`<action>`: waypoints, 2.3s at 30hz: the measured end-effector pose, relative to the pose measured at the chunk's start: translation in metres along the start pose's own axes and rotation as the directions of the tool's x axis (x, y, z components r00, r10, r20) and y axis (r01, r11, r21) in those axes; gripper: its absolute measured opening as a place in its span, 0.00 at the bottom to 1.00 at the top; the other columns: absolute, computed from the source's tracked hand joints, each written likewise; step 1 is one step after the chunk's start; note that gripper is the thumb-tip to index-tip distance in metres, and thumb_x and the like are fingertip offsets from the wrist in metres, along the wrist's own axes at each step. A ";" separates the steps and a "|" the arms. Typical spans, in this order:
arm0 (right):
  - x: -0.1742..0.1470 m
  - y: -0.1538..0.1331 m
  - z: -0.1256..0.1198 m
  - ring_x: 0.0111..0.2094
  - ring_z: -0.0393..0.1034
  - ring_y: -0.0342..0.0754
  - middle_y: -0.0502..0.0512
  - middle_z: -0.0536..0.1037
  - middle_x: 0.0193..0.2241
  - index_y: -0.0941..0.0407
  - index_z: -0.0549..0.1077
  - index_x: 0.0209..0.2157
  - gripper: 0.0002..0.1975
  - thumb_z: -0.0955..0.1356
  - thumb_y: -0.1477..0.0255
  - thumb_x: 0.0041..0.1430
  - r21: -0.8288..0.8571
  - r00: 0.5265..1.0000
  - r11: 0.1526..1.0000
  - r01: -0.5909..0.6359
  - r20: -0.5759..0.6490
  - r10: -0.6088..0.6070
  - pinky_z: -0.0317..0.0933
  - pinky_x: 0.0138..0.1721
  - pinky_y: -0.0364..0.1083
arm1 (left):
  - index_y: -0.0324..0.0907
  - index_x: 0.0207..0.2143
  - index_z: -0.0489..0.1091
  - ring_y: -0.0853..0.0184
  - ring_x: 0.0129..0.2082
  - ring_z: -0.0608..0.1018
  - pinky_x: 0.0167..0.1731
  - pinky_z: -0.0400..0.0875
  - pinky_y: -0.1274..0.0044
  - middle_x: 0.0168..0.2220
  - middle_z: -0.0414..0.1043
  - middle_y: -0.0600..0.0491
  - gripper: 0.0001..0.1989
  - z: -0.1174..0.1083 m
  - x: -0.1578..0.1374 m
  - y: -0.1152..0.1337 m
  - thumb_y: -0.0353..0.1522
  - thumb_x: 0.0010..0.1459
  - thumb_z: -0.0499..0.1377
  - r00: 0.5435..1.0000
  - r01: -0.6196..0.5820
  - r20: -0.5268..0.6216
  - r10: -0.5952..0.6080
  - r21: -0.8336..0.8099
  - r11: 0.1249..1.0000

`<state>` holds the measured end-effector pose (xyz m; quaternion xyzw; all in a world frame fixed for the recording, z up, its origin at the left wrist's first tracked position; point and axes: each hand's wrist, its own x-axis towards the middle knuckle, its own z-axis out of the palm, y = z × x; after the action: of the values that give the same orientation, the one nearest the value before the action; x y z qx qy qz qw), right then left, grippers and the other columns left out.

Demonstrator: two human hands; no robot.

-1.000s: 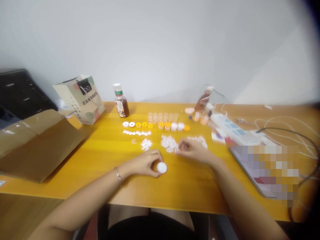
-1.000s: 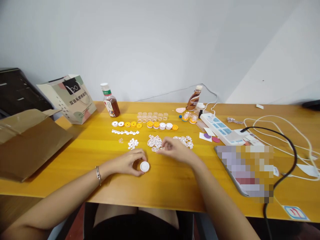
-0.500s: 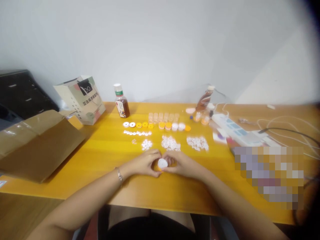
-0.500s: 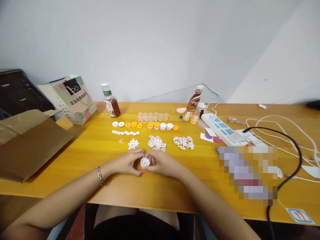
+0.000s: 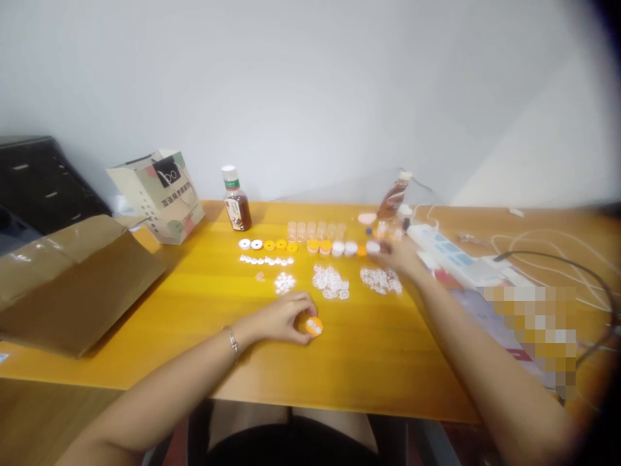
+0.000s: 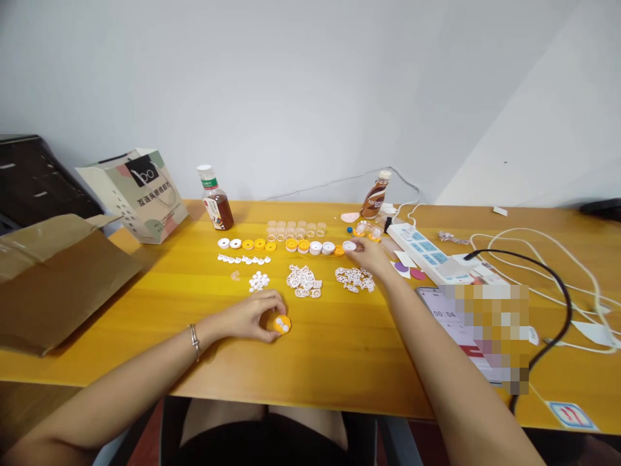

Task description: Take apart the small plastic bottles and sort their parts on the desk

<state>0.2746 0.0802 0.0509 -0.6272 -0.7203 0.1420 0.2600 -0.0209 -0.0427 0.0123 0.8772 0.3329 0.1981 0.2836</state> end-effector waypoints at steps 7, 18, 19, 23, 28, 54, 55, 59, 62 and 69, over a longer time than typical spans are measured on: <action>0.010 0.003 0.019 0.32 0.70 0.49 0.57 0.76 0.32 0.59 0.71 0.40 0.17 0.66 0.66 0.48 -0.072 0.999 0.997 -0.026 0.030 0.028 0.62 0.32 0.45 | 0.42 0.37 0.64 0.66 0.38 0.68 0.41 0.63 0.74 0.38 0.65 0.53 0.16 0.000 0.000 -0.001 0.32 0.44 0.61 1.000 -0.004 0.000 0.004 0.021 1.000; 0.010 0.001 0.022 0.41 0.69 0.55 0.61 0.75 0.41 0.58 0.68 0.45 0.21 0.67 0.66 0.48 -0.107 1.000 0.994 -0.021 0.007 0.021 0.62 0.39 0.49 | 0.42 0.38 0.64 0.65 0.39 0.68 0.42 0.62 0.74 0.38 0.65 0.52 0.15 -0.002 -0.001 0.001 0.32 0.45 0.61 1.000 -0.003 0.008 0.003 0.015 1.000; 0.008 -0.001 0.021 0.43 0.69 0.56 0.62 0.74 0.43 0.58 0.68 0.46 0.22 0.67 0.66 0.48 -0.106 1.000 0.994 -0.025 -0.017 0.023 0.62 0.40 0.50 | 0.42 0.38 0.64 0.65 0.39 0.68 0.42 0.62 0.74 0.38 0.65 0.53 0.15 -0.002 -0.001 0.002 0.32 0.45 0.61 1.000 -0.004 0.010 0.004 0.014 1.000; -0.009 -0.020 0.015 0.46 0.66 0.56 0.62 0.72 0.45 0.57 0.67 0.45 0.20 0.65 0.64 0.51 -0.018 0.982 0.999 0.035 -0.186 -0.038 0.60 0.43 0.51 | 0.43 0.38 0.64 0.65 0.40 0.68 0.42 0.62 0.74 0.39 0.65 0.52 0.15 -0.003 0.000 0.002 0.32 0.46 0.61 1.000 -0.019 0.023 0.018 0.005 1.000; -0.060 -0.067 0.006 0.27 0.67 0.46 0.53 0.73 0.26 0.56 0.68 0.31 0.12 0.63 0.61 0.53 0.235 0.907 0.948 0.212 0.315 -0.281 0.61 0.28 0.44 | 0.44 0.41 0.64 0.64 0.41 0.68 0.43 0.62 0.73 0.40 0.65 0.51 0.17 -0.002 -0.001 0.005 0.32 0.47 0.61 0.999 -0.042 0.022 0.042 0.025 0.999; -0.109 -0.090 0.063 0.23 0.56 0.40 0.44 0.62 0.20 0.56 0.64 0.28 0.10 0.70 0.70 0.46 0.338 0.759 0.915 0.218 0.531 -0.377 0.51 0.24 0.40 | 0.43 0.36 0.69 0.68 0.36 0.71 0.38 0.64 0.75 0.36 0.68 0.52 0.08 -0.003 0.000 0.006 0.33 0.60 0.51 0.998 -0.061 0.003 0.062 0.217 0.974; -0.109 -0.090 0.064 0.23 0.56 0.40 0.44 0.62 0.20 0.56 0.64 0.28 0.09 0.69 0.71 0.47 0.339 0.764 0.915 0.218 0.524 -0.376 0.50 0.24 0.39 | 0.42 0.35 0.69 0.67 0.36 0.71 0.38 0.64 0.75 0.35 0.68 0.52 0.08 -0.002 0.000 0.007 0.33 0.60 0.51 0.999 -0.043 -0.008 0.046 0.238 0.970; -0.111 -0.092 0.064 0.22 0.55 0.39 0.44 0.61 0.19 0.56 0.64 0.27 0.07 0.68 0.74 0.47 0.336 0.782 0.915 0.223 0.499 -0.374 0.49 0.23 0.39 | 0.41 0.34 0.67 0.67 0.35 0.71 0.36 0.64 0.75 0.34 0.68 0.52 0.06 0.001 0.001 0.010 0.32 0.59 0.51 0.999 0.023 -0.051 -0.010 0.267 0.963; -0.111 -0.091 0.066 0.21 0.54 0.39 0.43 0.60 0.19 0.56 0.64 0.27 0.06 0.67 0.75 0.47 0.347 0.785 0.909 0.231 0.485 -0.385 0.49 0.23 0.39 | 0.40 0.33 0.66 0.67 0.34 0.70 0.36 0.64 0.75 0.34 0.68 0.52 0.05 0.003 0.001 0.010 0.31 0.58 0.52 0.997 0.055 -0.074 -0.038 0.235 0.970; -0.111 -0.089 0.068 0.22 0.54 0.39 0.44 0.61 0.19 0.56 0.65 0.27 0.06 0.67 0.75 0.47 0.371 0.785 0.900 0.229 0.477 -0.396 0.48 0.23 0.39 | 0.41 0.33 0.64 0.69 0.33 0.70 0.36 0.64 0.76 0.32 0.68 0.53 0.02 0.004 -0.001 0.008 0.29 0.57 0.53 0.995 0.058 -0.084 -0.048 0.126 0.990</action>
<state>0.1719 -0.0350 0.0199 -0.3857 -0.8294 0.3728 0.1563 -0.0160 -0.0496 0.0143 0.8757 0.3795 0.2040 0.2181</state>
